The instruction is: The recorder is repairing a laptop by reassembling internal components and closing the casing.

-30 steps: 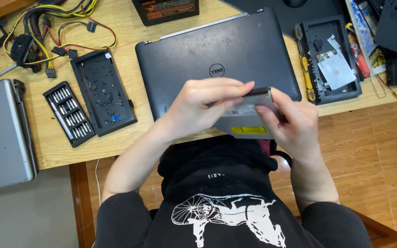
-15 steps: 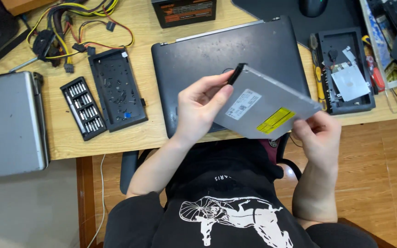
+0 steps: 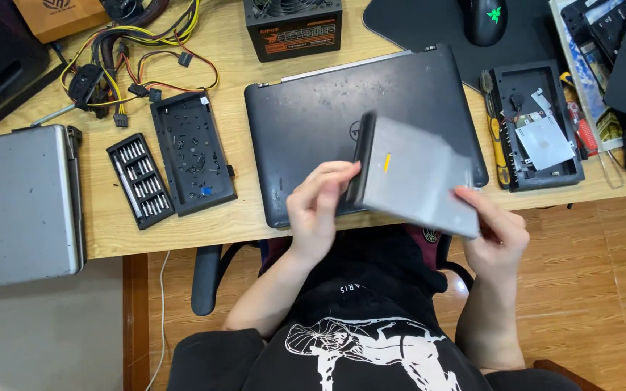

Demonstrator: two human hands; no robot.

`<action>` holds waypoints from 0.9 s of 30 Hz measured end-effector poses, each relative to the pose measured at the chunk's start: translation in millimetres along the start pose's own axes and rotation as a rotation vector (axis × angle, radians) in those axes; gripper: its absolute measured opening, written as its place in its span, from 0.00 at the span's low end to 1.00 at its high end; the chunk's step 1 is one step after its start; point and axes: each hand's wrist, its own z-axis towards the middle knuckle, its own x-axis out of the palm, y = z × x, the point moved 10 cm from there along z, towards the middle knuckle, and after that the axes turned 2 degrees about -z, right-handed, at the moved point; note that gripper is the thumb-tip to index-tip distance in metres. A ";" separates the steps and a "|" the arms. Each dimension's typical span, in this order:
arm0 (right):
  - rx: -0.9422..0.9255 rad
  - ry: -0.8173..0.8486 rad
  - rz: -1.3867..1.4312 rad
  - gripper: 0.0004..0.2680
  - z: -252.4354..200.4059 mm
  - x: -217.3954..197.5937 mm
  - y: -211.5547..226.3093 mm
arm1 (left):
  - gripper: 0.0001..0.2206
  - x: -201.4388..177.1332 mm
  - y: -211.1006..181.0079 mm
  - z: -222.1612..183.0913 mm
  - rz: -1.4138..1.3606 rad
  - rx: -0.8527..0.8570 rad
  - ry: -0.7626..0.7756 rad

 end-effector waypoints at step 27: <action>-0.007 -0.146 0.157 0.16 -41.9 37.5 -6.7 | 0.13 18.9 25.4 -10.3 -0.105 -0.089 0.178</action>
